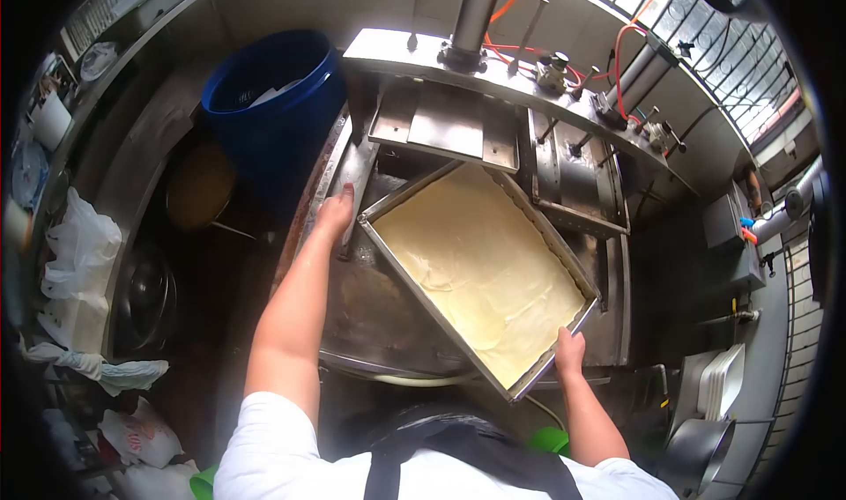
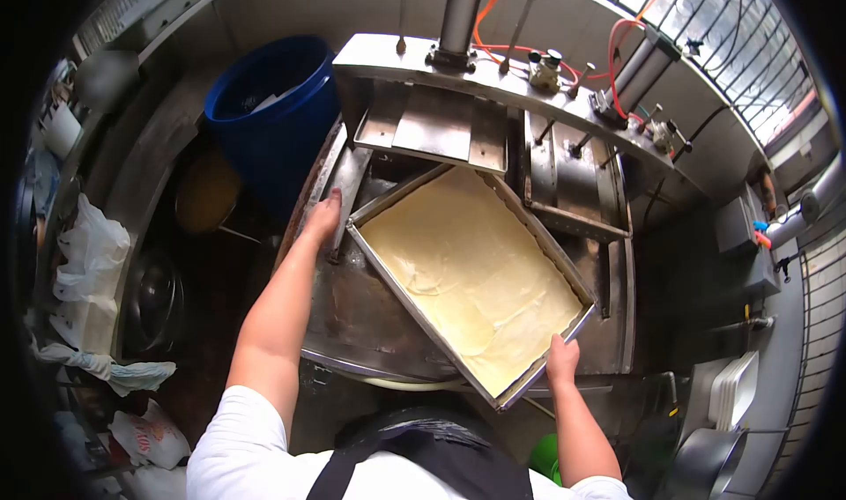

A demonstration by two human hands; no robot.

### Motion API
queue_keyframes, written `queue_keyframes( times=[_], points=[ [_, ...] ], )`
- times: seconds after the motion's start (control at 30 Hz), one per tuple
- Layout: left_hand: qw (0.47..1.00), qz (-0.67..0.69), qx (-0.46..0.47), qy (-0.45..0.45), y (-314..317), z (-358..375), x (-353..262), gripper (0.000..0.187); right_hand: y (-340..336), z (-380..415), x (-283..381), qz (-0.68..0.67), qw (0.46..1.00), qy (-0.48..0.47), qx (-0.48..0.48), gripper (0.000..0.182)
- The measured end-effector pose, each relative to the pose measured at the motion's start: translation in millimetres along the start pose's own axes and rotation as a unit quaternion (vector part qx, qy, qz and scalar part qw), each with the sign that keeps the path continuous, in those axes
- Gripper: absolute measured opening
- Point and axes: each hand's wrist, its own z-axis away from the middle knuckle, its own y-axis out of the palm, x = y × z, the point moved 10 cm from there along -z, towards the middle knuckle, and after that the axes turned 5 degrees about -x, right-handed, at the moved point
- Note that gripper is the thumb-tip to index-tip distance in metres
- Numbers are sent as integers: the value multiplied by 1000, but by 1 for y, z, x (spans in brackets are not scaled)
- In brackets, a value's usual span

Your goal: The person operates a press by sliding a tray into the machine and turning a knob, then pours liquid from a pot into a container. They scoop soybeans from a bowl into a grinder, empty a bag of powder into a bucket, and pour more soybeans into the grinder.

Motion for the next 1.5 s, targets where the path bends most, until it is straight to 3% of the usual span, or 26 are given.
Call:
queue_keyframes(
  times=[0.03, 0.1, 0.13, 0.27, 0.37, 0.4, 0.47, 0.53, 0.63, 0.77, 0.93, 1.03, 1.1, 1.13, 1.2, 1.23, 1.3, 1.33, 1.37, 1.4, 1.5],
  points=[
    [987, 154, 5, 50, 5, 7, -14, 73, 0, -2, 3, 8, 1000, -6, 9, 29],
    [979, 147, 69, 126, 20, 44, -61, 76, -1, -7, 16, 12, 1000, -11, 12, 29],
    [973, 51, 42, 220, 26, 53, -84, 65, -3, -5, 25, 30, 999, -10, 16, 26],
    [973, -95, -16, 212, 17, 79, -99, 44, -6, -14, 17, 42, 999, -4, 22, 27],
    [971, -128, -21, 202, 10, 98, -93, 44, -13, -13, 23, 55, 998, -2, 0, 35],
    [970, -128, -23, 203, 7, 106, -90, 44, -13, -25, 6, 94, 996, -8, 11, 46],
    [973, -153, -7, 174, 8, 127, -59, 42, -23, 2, 31, 147, 989, -18, 12, 48],
    [975, -144, -1, 170, -3, 170, -37, 41, -22, 20, 30, 216, 973, -60, 46, 58],
    [982, -54, -32, 181, -6, 235, 16, 38, -41, 58, 22, 330, 934, -134, -24, 55],
    [997, -11, -24, 74, -10, 332, 64, 37, -43, 51, 52, 327, 928, -181, -9, 47],
    [998, 63, -4, 14, -18, 397, 102, 32, -28, 47, 66, 339, 908, -247, -24, 38],
    [996, 67, 49, -18, -10, 412, 116, 33, -16, 36, 77, 316, 903, -290, -32, 36],
    [965, 217, 132, -65, 24, 421, 148, 32, 9, 22, 99, 329, 896, -297, -8, 37],
    [965, 217, 132, -64, 21, 421, 145, 32, 21, 15, 111, 317, 890, -326, -10, 36],
    [922, 250, 221, -197, 33, 432, 150, 31, 44, -4, 131, 262, 903, -340, -16, 41],
    [922, 248, 223, -197, 38, 425, 152, 31, 56, -11, 135, 218, 921, -324, -18, 48],
    [886, 423, 83, -171, 27, 392, 156, 29, 54, -15, 128, 118, 916, -295, -245, 71],
    [867, 465, 55, -171, 14, 380, 144, 28, 70, -19, 101, 48, 952, -184, -241, 90],
    [846, 505, 25, -170, 0, 368, 135, 27, 93, -4, 82, 21, 979, -61, -191, 92],
    [851, 495, 38, -171, -1, 357, 142, 26, 127, 22, 70, -11, 996, -31, -88, 91],
    [834, 525, 43, -163, 6, 363, 134, 26, 157, 144, 76, -4, 993, -118, 21, 100]
  ],
)
